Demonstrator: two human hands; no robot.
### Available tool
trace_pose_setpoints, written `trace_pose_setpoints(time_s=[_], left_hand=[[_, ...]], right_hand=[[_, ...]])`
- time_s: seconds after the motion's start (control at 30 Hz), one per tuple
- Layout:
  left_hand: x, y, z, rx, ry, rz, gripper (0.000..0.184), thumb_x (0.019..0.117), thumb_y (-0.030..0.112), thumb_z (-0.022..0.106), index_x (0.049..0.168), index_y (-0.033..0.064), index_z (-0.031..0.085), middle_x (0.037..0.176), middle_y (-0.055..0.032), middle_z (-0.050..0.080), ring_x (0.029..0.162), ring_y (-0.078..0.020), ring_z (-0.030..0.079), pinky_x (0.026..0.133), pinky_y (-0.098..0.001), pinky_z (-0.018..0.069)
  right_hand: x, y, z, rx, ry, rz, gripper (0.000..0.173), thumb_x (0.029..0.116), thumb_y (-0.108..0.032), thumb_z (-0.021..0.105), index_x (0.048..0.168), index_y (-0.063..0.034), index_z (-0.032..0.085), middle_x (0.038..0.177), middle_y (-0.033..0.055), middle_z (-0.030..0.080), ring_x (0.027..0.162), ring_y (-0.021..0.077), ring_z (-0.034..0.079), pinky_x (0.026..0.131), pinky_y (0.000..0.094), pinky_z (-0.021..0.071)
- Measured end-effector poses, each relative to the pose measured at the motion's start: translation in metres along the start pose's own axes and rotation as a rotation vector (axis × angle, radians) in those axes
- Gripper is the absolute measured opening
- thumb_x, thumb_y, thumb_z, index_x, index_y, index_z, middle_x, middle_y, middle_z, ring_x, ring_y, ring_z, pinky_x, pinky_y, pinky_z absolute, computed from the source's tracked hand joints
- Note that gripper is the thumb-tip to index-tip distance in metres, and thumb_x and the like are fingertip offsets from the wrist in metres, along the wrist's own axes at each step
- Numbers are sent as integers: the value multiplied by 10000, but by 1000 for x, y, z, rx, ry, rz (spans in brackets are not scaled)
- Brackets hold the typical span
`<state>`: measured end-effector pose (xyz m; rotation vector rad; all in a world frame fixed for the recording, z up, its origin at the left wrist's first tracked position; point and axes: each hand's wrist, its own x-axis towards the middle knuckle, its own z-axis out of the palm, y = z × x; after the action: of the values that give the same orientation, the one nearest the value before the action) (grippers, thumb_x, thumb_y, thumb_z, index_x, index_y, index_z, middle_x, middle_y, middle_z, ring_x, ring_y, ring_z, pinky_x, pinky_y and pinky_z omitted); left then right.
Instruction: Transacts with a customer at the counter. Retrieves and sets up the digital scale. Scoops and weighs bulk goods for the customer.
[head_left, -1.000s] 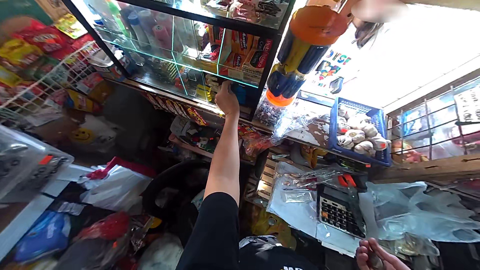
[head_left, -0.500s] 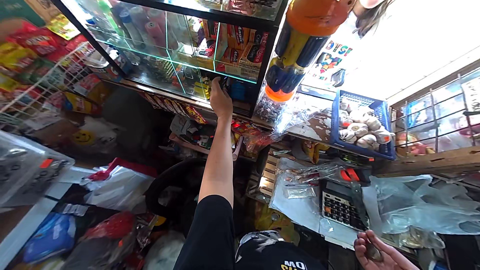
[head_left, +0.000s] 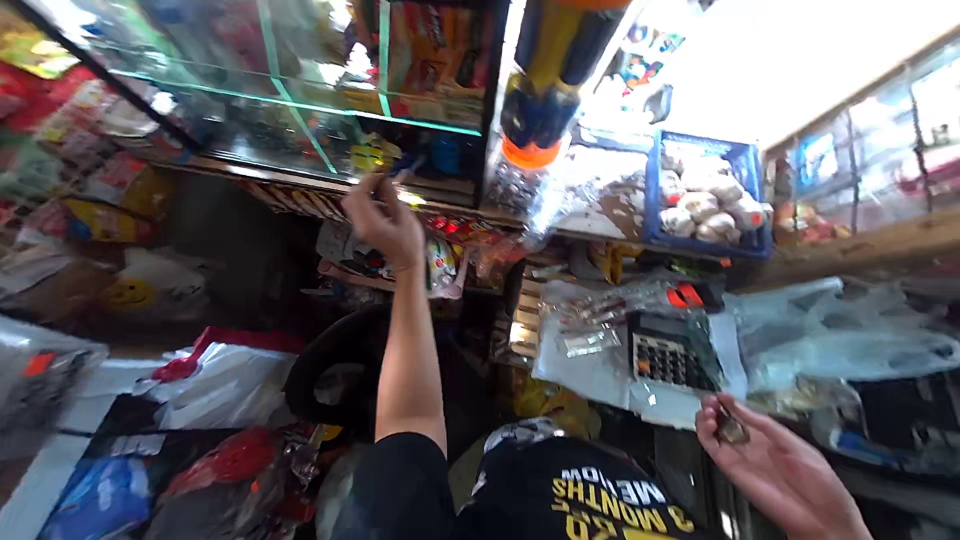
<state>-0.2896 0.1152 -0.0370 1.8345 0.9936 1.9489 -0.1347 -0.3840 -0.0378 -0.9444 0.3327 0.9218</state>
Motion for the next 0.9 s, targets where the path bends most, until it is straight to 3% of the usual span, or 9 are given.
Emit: trace_pose_setpoints(time_s=[0.1,0.17,0.23,0.3,0.37,0.47,0.57,0.7,0.9], left_hand=[[-19,43,-55,-293,-94,22,183,1045,18,512,1191,-74,573,1144,-103,657,1063,-150,633,918,-332,540],[-48,65,-76,-493,-285,-134,243,1094,77,370,1242,101,562,1115,50,633,1025,-87,636,928,-331,554],[-91,93,-81,-539,-528,-354,284,1065,89,328,1178,197,564,986,120,643,851,-26,637,771,-249,567],[-148,124,-74,-358,-898,-470,261,1033,106,373,1152,112,605,989,32,642,773,-53,596,684,-250,527],[-213,156,-59,-55,-1311,-467,317,1071,175,410,1240,34,638,1060,-137,688,867,-249,668,770,-471,564],[-310,197,-27,211,-1753,-306,404,1072,284,461,1443,204,598,1110,-176,734,962,-383,716,818,-634,549],[-364,225,-1,304,-1804,-133,456,1046,257,491,1499,274,545,1115,-193,720,914,-397,717,748,-605,559],[-386,245,17,453,-1806,-92,476,1055,259,468,1530,265,501,1137,-205,700,897,-396,710,739,-583,562],[-393,262,20,551,-1727,-99,461,1054,249,480,1512,215,518,1105,-211,703,869,-410,708,700,-586,558]], right_hand=[[-6,-12,-9,-34,143,-83,303,1079,-177,381,1036,-98,671,909,21,700,813,84,699,764,222,607],[-4,-20,-18,-58,232,-99,304,1095,-171,358,1029,-107,648,870,6,678,770,76,679,739,218,598],[2,-24,-32,-77,310,-87,273,1102,-171,366,1018,-111,619,825,-2,652,721,72,661,703,210,589],[10,-23,-48,-108,358,-40,221,1100,-171,397,1033,-115,600,787,-13,625,675,71,638,673,211,578],[20,-17,-69,-241,329,4,203,1098,-158,395,1070,-112,591,724,-34,575,613,56,587,633,201,549],[47,-8,-106,-989,203,-137,229,1064,-105,462,1224,-70,623,844,9,587,691,83,550,673,241,489],[82,-13,-135,-1722,180,-431,315,1006,-106,584,1307,-89,674,1232,266,632,1120,446,623,908,636,508],[117,-35,-155,-2047,125,-604,332,981,-50,601,1291,-117,701,1242,292,600,1189,509,566,858,651,512],[134,-76,-169,-2055,161,-660,282,1009,-74,536,1234,-20,698,1276,303,596,1201,518,563,862,665,490]])
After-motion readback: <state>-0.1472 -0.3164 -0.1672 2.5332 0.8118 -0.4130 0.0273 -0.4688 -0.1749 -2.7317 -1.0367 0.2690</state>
